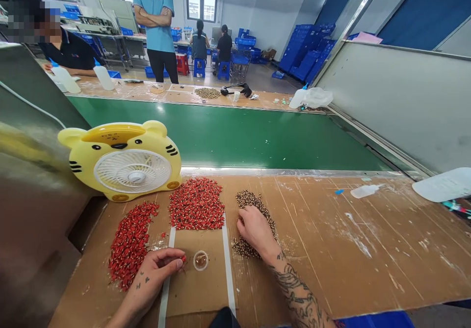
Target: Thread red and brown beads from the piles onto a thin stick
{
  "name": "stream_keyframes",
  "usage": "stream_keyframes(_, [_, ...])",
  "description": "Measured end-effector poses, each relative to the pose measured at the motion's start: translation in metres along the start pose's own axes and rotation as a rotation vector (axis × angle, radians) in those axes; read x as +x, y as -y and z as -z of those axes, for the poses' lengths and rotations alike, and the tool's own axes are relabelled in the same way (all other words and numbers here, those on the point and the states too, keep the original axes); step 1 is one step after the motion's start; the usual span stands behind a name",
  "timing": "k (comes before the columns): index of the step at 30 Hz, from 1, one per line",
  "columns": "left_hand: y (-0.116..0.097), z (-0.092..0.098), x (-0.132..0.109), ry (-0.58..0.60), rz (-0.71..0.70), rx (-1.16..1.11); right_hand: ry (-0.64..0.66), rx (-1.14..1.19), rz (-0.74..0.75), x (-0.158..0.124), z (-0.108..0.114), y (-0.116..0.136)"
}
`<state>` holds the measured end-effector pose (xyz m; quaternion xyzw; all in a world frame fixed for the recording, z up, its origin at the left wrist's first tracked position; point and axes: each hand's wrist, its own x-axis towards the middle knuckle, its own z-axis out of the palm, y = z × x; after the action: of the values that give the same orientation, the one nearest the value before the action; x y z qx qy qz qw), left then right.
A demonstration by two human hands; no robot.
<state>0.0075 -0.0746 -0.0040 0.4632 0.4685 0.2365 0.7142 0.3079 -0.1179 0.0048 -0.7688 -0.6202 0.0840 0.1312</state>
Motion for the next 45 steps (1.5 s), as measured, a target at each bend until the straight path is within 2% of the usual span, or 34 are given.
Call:
stream_keyframes(10, [-0.006,-0.008,0.000,0.016,-0.022,-0.089,-0.126,0.491,-0.148,-0.027,-0.005,-0.003])
stream_keyframes(14, [-0.010,-0.016,0.000,0.038,-0.036,-0.141,-0.114,0.725,-0.166,-0.040,-0.010,0.020])
stream_keyframes(18, [-0.013,-0.025,-0.002,0.053,-0.066,-0.202,-0.073,1.192,-0.250,-0.054,-0.017,0.055])
stream_keyframes(21, [-0.020,-0.031,-0.007,0.087,-0.099,-0.212,-0.083,1.312,-0.194,-0.059,-0.018,0.077])
stream_keyframes(26, [-0.039,-0.042,-0.017,0.099,-0.202,-0.154,-0.189,1.314,0.060,-0.058,-0.008,0.096])
stream_keyframes(29, [-0.045,-0.045,-0.021,0.099,-0.238,-0.161,-0.197,1.278,0.134,-0.058,-0.005,0.101])
stream_keyframes(39, [-0.035,-0.040,-0.016,0.071,-0.246,-0.134,-0.192,1.053,0.233,-0.060,-0.001,0.104])
stream_keyframes(45, [-0.031,-0.037,-0.016,0.047,-0.263,-0.062,-0.166,1.009,0.198,-0.060,0.007,0.106])
